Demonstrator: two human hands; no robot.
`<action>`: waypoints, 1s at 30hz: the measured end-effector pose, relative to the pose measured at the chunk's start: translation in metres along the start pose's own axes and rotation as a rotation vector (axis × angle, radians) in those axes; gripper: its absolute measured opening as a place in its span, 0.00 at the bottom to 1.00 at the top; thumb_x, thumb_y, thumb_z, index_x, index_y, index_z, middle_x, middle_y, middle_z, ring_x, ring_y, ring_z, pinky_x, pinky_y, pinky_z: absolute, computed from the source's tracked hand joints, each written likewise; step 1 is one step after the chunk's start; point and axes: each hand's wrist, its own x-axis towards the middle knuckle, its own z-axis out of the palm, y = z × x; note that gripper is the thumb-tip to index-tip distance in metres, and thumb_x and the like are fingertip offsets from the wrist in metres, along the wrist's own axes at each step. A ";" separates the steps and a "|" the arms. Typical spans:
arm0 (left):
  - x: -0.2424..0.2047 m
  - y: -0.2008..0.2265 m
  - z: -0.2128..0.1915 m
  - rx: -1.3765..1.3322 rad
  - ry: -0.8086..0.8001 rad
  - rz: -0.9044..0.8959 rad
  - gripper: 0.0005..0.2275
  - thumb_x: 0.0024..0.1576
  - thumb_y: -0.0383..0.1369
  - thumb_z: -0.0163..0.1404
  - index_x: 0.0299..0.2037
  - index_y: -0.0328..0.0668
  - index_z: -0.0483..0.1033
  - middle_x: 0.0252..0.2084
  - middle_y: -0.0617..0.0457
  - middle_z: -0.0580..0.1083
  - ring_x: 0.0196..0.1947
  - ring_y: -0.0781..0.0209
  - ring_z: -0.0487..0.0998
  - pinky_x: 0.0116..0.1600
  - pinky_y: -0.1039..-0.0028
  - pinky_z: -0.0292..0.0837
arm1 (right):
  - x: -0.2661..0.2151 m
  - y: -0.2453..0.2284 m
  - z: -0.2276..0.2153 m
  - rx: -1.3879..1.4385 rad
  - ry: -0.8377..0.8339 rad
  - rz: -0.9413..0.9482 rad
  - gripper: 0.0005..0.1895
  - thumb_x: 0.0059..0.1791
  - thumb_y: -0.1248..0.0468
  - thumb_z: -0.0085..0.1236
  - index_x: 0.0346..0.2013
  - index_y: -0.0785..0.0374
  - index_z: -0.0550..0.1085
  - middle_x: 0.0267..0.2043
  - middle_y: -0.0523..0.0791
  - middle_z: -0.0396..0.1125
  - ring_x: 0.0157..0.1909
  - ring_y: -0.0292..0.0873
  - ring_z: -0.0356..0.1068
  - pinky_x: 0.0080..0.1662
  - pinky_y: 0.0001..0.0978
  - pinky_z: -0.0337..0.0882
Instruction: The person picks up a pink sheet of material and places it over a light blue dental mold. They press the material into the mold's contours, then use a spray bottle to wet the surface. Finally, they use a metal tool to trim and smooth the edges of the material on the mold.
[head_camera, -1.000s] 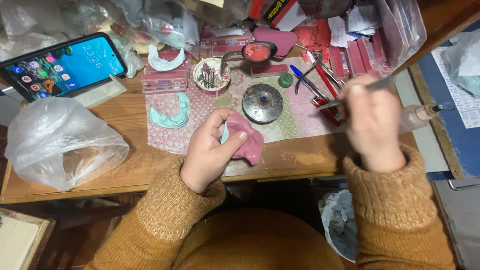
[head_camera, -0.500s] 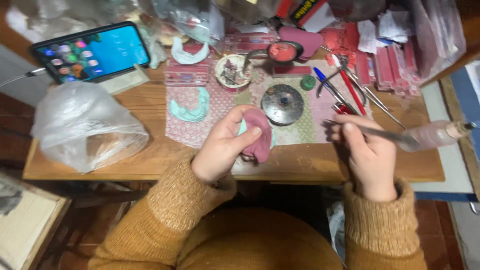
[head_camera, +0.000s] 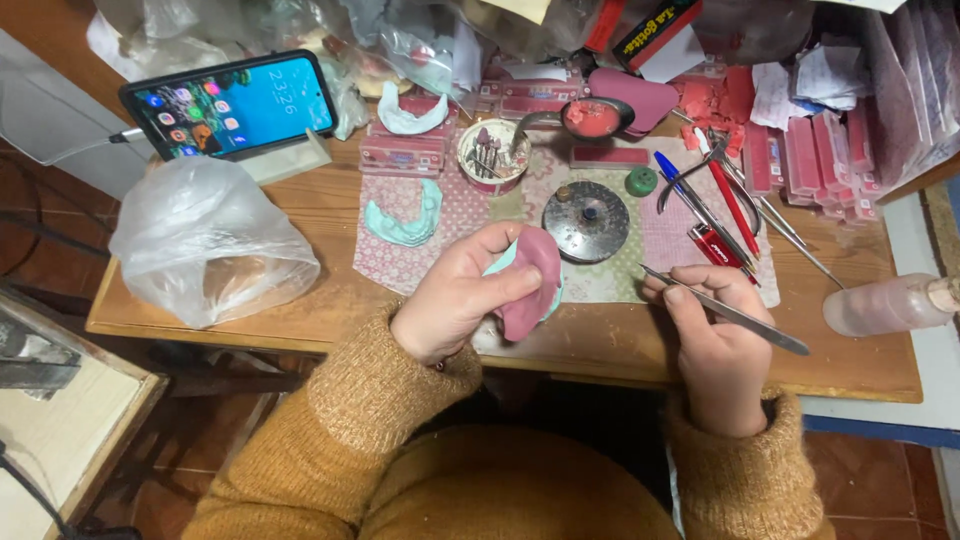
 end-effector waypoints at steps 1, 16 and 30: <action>0.002 -0.001 0.001 -0.006 0.001 -0.003 0.12 0.67 0.30 0.54 0.56 0.31 0.71 0.40 0.55 0.74 0.37 0.70 0.74 0.45 0.80 0.70 | 0.000 0.002 0.001 -0.004 0.001 0.005 0.06 0.55 0.75 0.51 0.47 0.73 0.69 0.45 0.53 0.74 0.47 0.41 0.76 0.55 0.32 0.76; 0.006 -0.002 0.017 1.212 0.287 0.221 0.15 0.56 0.38 0.59 0.51 0.46 0.75 0.38 0.43 0.80 0.38 0.41 0.82 0.39 0.60 0.76 | -0.032 0.011 0.019 -0.075 -0.178 -0.306 0.13 0.53 0.78 0.58 0.46 0.63 0.66 0.52 0.52 0.74 0.53 0.46 0.75 0.58 0.34 0.76; 0.006 -0.006 0.017 1.284 0.319 0.215 0.15 0.56 0.41 0.57 0.51 0.47 0.76 0.35 0.41 0.80 0.36 0.40 0.81 0.39 0.56 0.75 | -0.022 -0.014 0.035 -0.458 -0.287 -0.476 0.11 0.47 0.77 0.65 0.39 0.66 0.71 0.47 0.53 0.75 0.50 0.48 0.78 0.53 0.37 0.78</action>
